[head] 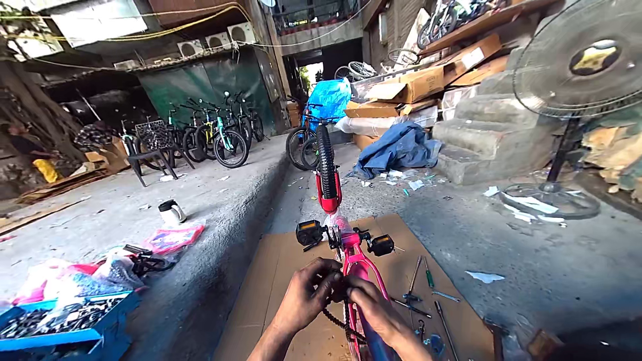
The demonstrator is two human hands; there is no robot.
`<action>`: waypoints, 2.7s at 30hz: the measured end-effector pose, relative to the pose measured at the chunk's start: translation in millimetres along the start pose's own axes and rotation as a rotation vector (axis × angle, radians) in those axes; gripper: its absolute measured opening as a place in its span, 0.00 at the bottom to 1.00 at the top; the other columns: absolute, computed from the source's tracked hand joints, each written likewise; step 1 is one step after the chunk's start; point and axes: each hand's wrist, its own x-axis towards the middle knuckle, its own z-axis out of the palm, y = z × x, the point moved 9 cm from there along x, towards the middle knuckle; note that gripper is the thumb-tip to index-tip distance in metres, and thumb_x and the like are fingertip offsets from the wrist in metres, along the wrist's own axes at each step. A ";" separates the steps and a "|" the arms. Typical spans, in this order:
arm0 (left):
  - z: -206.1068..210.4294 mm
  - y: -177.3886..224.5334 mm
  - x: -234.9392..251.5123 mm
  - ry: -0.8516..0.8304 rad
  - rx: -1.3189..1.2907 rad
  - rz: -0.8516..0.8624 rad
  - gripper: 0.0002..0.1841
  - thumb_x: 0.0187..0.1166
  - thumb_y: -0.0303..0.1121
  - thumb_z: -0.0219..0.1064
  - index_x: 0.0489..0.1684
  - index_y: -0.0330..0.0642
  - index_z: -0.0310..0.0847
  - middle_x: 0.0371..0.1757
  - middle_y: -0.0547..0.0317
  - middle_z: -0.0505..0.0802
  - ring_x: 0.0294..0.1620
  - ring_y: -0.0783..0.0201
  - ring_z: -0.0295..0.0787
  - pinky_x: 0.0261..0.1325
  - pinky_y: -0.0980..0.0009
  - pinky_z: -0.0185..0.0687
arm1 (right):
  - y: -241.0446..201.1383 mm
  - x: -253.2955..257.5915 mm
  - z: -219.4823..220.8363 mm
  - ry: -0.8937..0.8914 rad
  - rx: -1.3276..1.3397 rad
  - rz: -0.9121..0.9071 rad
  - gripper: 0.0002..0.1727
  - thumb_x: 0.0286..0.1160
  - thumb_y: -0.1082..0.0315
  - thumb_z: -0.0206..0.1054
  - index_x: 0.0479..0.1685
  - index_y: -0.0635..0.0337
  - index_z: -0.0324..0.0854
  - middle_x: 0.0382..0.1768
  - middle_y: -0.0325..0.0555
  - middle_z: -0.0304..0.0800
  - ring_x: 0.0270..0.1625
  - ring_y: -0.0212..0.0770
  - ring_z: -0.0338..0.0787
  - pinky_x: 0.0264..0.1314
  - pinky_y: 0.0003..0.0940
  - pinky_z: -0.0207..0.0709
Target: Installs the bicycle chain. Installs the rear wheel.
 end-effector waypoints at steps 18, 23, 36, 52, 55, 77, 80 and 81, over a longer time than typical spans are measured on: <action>-7.1 -40.8 -18.5 0.242 -0.345 -0.142 0.14 0.88 0.30 0.60 0.59 0.27 0.84 0.47 0.41 0.94 0.46 0.50 0.94 0.57 0.53 0.93 | -69.7 10.1 -50.9 0.131 0.281 0.001 0.13 0.85 0.59 0.64 0.47 0.59 0.87 0.24 0.40 0.75 0.18 0.30 0.67 0.20 0.24 0.64; -32.3 -9.4 8.8 0.311 -0.334 -0.061 0.12 0.87 0.34 0.63 0.58 0.38 0.86 0.45 0.47 0.93 0.43 0.56 0.93 0.53 0.59 0.92 | -70.7 -0.1 -51.3 0.087 0.211 -0.024 0.14 0.85 0.57 0.65 0.46 0.59 0.86 0.25 0.40 0.76 0.19 0.31 0.70 0.21 0.25 0.66; 12.1 12.6 48.2 -0.030 -0.645 -0.020 0.13 0.81 0.39 0.58 0.47 0.46 0.88 0.46 0.58 0.88 0.47 0.66 0.84 0.57 0.65 0.81 | -78.3 -51.9 -22.7 0.012 0.366 -0.120 0.15 0.89 0.63 0.58 0.57 0.67 0.79 0.37 0.49 0.86 0.35 0.43 0.91 0.42 0.43 0.91; 65.6 23.2 51.2 -0.238 -0.750 -0.038 0.11 0.80 0.36 0.56 0.48 0.47 0.84 0.32 0.66 0.86 0.32 0.75 0.83 0.39 0.76 0.80 | -116.1 -34.1 -52.5 0.131 0.473 -0.226 0.17 0.92 0.67 0.52 0.63 0.72 0.78 0.51 0.63 0.90 0.47 0.51 0.95 0.56 0.46 0.91; 69.2 18.3 48.4 -0.184 -0.721 -0.062 0.13 0.86 0.39 0.58 0.55 0.44 0.85 0.44 0.60 0.91 0.44 0.70 0.87 0.51 0.71 0.84 | -118.3 -32.1 -61.9 0.184 0.470 -0.216 0.19 0.92 0.66 0.51 0.64 0.73 0.78 0.56 0.66 0.90 0.50 0.54 0.95 0.59 0.48 0.90; 55.0 31.7 -14.3 0.473 -0.170 -0.291 0.31 0.61 0.22 0.68 0.70 0.23 0.71 0.50 0.47 0.93 0.43 0.58 0.96 0.32 0.59 0.96 | -130.9 16.5 -54.6 -0.226 -0.161 0.083 0.20 0.90 0.53 0.58 0.57 0.59 0.88 0.47 0.42 0.91 0.39 0.31 0.87 0.44 0.30 0.83; 44.8 36.2 -10.9 0.479 -0.096 -0.281 0.27 0.65 0.22 0.67 0.68 0.23 0.74 0.45 0.49 0.94 0.38 0.59 0.96 0.28 0.63 0.95 | -128.5 18.5 -50.6 -0.235 0.044 0.089 0.17 0.89 0.61 0.62 0.58 0.66 0.87 0.54 0.46 0.93 0.50 0.35 0.94 0.58 0.34 0.89; 41.6 39.0 -9.7 0.474 -0.065 -0.266 0.26 0.65 0.23 0.67 0.67 0.24 0.76 0.45 0.50 0.95 0.39 0.60 0.96 0.28 0.64 0.95 | -126.2 18.0 -51.6 -0.210 0.138 0.097 0.15 0.87 0.64 0.64 0.57 0.67 0.87 0.55 0.47 0.93 0.51 0.37 0.94 0.59 0.35 0.89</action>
